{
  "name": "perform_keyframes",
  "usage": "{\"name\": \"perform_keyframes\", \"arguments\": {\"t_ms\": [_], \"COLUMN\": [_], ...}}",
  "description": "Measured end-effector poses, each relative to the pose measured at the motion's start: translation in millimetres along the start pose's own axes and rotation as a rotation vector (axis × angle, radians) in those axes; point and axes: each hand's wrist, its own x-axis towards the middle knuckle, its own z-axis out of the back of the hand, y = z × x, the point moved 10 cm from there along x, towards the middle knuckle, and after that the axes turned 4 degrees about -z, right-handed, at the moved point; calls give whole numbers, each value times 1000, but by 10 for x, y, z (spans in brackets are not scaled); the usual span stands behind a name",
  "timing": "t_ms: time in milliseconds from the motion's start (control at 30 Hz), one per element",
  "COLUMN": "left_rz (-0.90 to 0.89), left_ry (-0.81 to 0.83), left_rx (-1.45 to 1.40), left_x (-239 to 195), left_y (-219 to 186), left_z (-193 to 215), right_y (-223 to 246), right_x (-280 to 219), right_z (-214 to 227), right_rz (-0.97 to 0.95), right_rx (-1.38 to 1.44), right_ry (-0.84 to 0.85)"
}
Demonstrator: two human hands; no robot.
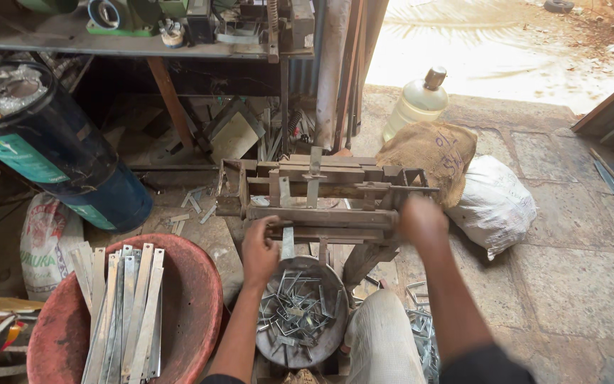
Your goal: The person bends metal strips using a manual press. They pick up individual metal strips from a container and place them into the press mechanism, then operate the lever by hand to shape them.
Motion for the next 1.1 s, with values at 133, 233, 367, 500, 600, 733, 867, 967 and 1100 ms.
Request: {"name": "perform_keyframes", "arguments": {"t_ms": [133,233,367,500,600,733,867,967,1100], "left_rz": [-194,-104,-94,291,597,652,846,867,954], "left_ry": [76,3,-201,-70,126,379,461,444,393], "left_rx": [171,261,247,-154,-188,-562,-570,-690,-896], "left_x": [33,-71,-391,-904,-1228,-1306,-1511,-1544,-1580], "left_y": [-388,-373,-388,23,438,760,1148,1196,1103], "left_z": [-209,-240,-59,-19,-113,-488,-766,-842,-850], "right_y": [272,441,415,475,467,452,438,421,456], "right_x": [525,530,333,344,384,409,442,475,476], "right_z": [418,560,577,653,602,564,562,547,557], "right_rz": [-124,-118,-129,-100,-128,-119,-95,-95,-54], "right_rx": [-36,-58,-12,-67,-140,-122,-107,-107,-103], "right_ry": [118,150,195,150,163,146,96,93,58]}}
